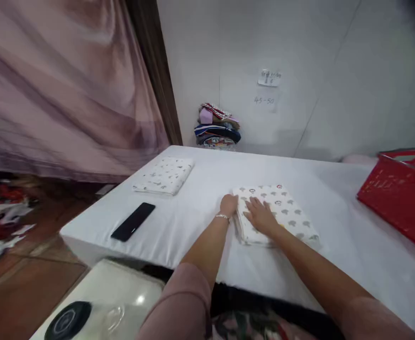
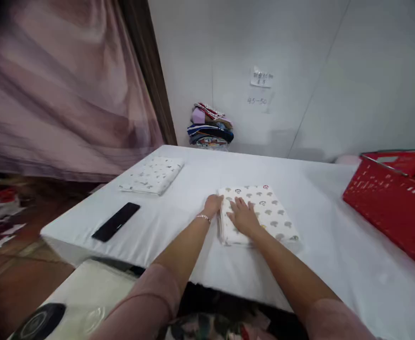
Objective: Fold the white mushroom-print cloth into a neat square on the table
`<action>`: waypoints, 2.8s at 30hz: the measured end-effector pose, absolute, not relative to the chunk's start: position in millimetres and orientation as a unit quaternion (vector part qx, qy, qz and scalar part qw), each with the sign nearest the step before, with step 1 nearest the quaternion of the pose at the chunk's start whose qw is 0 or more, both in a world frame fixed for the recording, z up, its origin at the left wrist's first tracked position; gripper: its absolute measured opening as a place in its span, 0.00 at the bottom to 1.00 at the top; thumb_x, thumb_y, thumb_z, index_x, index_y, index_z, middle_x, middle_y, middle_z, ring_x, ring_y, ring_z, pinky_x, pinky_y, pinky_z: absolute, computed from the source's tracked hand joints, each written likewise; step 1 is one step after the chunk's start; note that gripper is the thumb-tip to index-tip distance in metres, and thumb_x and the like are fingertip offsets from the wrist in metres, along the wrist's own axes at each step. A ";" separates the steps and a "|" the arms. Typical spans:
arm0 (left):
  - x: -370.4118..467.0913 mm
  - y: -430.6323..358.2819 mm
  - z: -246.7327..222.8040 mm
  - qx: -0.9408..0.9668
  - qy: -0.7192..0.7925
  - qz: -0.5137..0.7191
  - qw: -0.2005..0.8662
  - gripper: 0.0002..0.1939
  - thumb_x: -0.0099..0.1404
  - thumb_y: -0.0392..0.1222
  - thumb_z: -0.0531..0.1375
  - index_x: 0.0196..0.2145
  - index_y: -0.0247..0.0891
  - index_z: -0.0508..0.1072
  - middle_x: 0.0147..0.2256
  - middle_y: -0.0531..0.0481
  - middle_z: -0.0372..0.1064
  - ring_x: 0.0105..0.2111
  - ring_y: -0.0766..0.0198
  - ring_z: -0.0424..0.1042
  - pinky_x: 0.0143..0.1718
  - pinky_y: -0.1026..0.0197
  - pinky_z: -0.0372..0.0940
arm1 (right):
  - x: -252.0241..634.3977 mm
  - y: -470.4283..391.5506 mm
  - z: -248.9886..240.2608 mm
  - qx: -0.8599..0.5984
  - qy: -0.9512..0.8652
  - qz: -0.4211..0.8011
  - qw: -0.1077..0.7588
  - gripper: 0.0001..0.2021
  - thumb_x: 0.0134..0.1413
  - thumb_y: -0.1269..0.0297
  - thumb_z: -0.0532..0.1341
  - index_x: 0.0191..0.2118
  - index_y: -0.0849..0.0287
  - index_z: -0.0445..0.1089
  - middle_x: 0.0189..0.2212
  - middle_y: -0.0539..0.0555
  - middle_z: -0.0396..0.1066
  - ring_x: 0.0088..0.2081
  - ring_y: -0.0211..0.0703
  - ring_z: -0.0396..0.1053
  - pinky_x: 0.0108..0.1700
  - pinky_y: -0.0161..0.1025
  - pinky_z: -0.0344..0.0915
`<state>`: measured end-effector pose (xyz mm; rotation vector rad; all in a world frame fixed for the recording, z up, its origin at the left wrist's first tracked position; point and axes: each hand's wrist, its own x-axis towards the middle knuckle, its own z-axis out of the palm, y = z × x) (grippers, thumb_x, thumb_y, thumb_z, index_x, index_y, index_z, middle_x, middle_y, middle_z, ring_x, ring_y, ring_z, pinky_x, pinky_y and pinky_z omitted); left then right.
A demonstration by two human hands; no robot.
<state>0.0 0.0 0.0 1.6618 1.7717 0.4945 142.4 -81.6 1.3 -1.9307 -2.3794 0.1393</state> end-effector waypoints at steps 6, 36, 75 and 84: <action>1.5 1.2 2.9 0.627 0.674 0.187 0.342 0.21 0.65 0.48 0.53 0.40 0.27 0.76 0.41 0.34 0.74 0.45 0.56 0.72 0.40 0.65 0.62 | 123.4 -114.7 16.7 -0.587 -0.803 0.076 0.069 0.26 0.63 0.56 0.43 0.63 0.60 0.54 0.65 0.59 0.46 0.66 0.51 0.41 0.62 0.56 0.42; -12.5 -33.1 -2.1 0.556 0.616 0.293 0.475 0.15 0.61 0.51 0.58 0.27 0.34 0.71 0.24 0.49 0.71 0.25 0.66 0.70 0.26 0.67 0.63 | 91.2 -185.8 -8.6 -0.510 -0.833 0.086 0.197 0.23 0.53 0.66 0.54 0.56 0.58 0.65 0.59 0.57 0.60 0.65 0.54 0.43 0.62 0.57 0.42; 17.2 -50.8 22.5 0.823 0.528 0.182 0.109 0.19 0.66 0.40 0.50 0.55 0.38 0.61 0.63 0.42 0.48 0.63 0.53 0.45 0.62 0.49 0.45 | 132.8 -180.7 -13.1 -0.531 -0.831 -0.017 0.164 0.25 0.60 0.60 0.51 0.62 0.57 0.56 0.62 0.59 0.55 0.63 0.50 0.49 0.61 0.57 0.43; 20.3 -16.4 11.2 0.796 0.577 0.112 0.143 0.24 0.68 0.46 0.43 0.60 0.44 0.55 0.64 0.45 0.46 0.65 0.55 0.42 0.62 0.45 0.43 | 124.3 -183.9 -25.4 -0.549 -0.808 -0.039 0.213 0.21 0.59 0.65 0.53 0.57 0.57 0.63 0.59 0.58 0.61 0.60 0.49 0.55 0.61 0.52 0.44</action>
